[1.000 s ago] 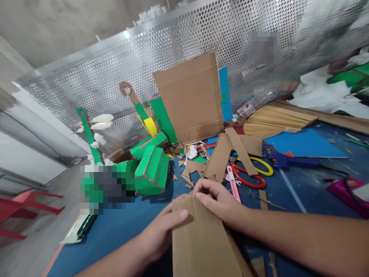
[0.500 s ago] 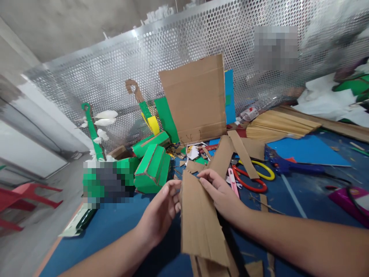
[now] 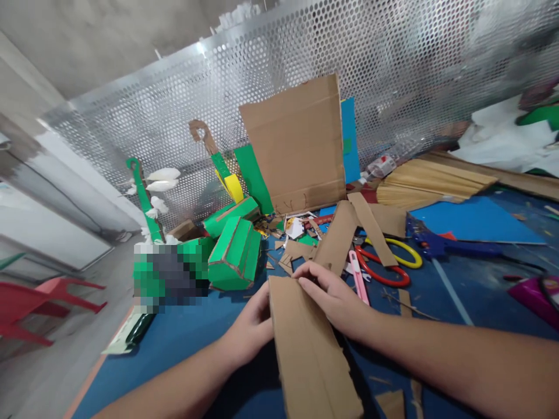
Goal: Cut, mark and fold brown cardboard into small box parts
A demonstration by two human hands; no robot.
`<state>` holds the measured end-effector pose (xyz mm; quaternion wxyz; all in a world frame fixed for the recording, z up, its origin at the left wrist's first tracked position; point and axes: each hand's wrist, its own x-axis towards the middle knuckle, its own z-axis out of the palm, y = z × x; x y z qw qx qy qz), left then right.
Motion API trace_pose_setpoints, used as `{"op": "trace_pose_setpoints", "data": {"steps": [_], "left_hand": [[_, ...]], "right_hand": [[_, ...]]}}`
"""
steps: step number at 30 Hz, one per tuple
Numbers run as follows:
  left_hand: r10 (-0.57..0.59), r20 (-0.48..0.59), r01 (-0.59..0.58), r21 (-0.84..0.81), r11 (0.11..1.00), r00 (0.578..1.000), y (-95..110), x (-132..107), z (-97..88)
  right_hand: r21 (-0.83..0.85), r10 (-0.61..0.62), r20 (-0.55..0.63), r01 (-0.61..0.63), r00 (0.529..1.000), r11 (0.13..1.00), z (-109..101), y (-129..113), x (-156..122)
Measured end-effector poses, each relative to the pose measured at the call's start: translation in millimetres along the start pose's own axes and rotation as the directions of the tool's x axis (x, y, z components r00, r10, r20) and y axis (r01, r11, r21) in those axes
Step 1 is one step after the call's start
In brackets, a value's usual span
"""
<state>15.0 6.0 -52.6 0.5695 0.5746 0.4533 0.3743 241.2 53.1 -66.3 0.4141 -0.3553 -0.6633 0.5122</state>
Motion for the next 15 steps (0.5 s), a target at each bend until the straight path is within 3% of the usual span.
{"op": "trace_pose_setpoints", "data": {"steps": [6, 15], "left_hand": [[-0.002, 0.055, 0.007, -0.094, 0.995, 0.998, 10, 6, 1.9], [-0.075, -0.039, 0.064, -0.244, 0.968, 0.996, 0, 5, -2.8]], "right_hand": [[-0.007, 0.005, 0.03, -0.005, 1.0, 1.0, -3, -1, -1], [-0.052, 0.05, 0.016, -0.049, 0.999, 0.997, -3, 0, -4]]}}
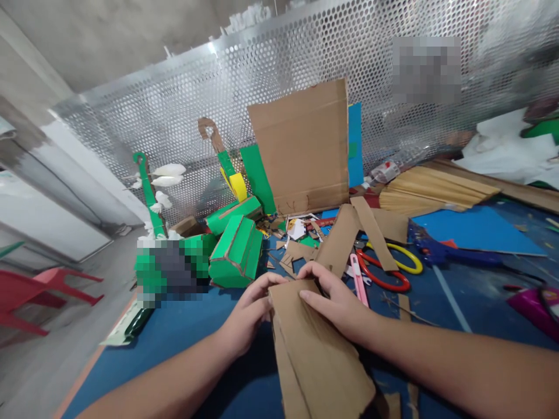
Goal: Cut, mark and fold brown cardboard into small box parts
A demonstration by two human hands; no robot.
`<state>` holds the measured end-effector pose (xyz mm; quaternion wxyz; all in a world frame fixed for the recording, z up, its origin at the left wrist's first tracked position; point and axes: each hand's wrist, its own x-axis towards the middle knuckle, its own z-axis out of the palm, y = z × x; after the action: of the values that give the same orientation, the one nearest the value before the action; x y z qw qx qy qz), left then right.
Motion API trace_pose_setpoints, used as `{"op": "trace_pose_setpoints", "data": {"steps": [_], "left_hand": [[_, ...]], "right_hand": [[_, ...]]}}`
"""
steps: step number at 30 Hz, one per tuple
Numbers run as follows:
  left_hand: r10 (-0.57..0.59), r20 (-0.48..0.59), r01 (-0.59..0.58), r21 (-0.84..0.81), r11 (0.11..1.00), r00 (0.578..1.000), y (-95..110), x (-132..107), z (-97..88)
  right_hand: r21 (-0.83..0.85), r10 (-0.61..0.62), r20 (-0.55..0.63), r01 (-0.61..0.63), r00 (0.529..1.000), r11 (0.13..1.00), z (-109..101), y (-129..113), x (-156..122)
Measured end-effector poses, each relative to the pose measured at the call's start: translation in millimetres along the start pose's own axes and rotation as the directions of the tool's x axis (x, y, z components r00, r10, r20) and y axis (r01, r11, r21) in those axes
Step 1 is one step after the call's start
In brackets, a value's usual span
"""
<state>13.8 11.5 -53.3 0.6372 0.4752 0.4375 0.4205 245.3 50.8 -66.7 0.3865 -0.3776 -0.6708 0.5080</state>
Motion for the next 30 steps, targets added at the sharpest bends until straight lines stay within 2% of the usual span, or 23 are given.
{"op": "trace_pose_setpoints", "data": {"steps": [6, 9, 12, 16, 19, 22, 24, 27, 30], "left_hand": [[0.028, -0.071, -0.027, 0.021, 0.999, 0.997, 0, 1, 1.5], [0.074, -0.172, -0.08, -0.028, 0.996, 0.982, -1, 2, 3.3], [0.114, -0.269, -0.15, -0.118, 0.982, 0.956, 0, 2, 5.2], [0.153, -0.293, -0.207, -0.166, 0.964, 0.944, 8, -1, 6.3], [0.258, -0.306, -0.32, -0.174, 0.931, 0.916, 17, -6, 8.3], [0.375, -0.244, -0.418, -0.158, 0.895, 0.895, 23, -12, 13.4], [0.387, -0.152, -0.406, -0.126, 0.905, 0.909, 21, -16, 16.4], [0.263, -0.016, -0.263, -0.11, 0.958, 0.965, 10, -21, 15.0], [0.095, 0.041, -0.089, -0.128, 0.988, 0.995, -6, -23, 7.3]], "right_hand": [[0.039, -0.002, -0.033, 0.003, 0.999, 0.999, 2, 9, 2], [0.072, -0.012, -0.092, 0.018, 0.996, 0.997, 3, 13, 4], [0.183, 0.06, -0.127, -0.036, 0.99, 0.982, 5, 13, 6], [0.323, 0.125, -0.074, -0.094, 0.989, 0.942, 6, 8, 5], [0.353, 0.083, -0.048, -0.061, 0.995, 0.934, 6, 3, 1], [0.366, 0.011, 0.014, -0.015, 1.0, 0.931, 7, 2, -3], [0.373, -0.037, 0.048, 0.016, 0.998, 0.928, 8, 2, -5], [0.365, -0.108, 0.05, 0.082, 0.993, 0.927, 9, 2, -6], [0.375, -0.092, 0.036, 0.072, 0.995, 0.924, 9, 0, -6]]}}
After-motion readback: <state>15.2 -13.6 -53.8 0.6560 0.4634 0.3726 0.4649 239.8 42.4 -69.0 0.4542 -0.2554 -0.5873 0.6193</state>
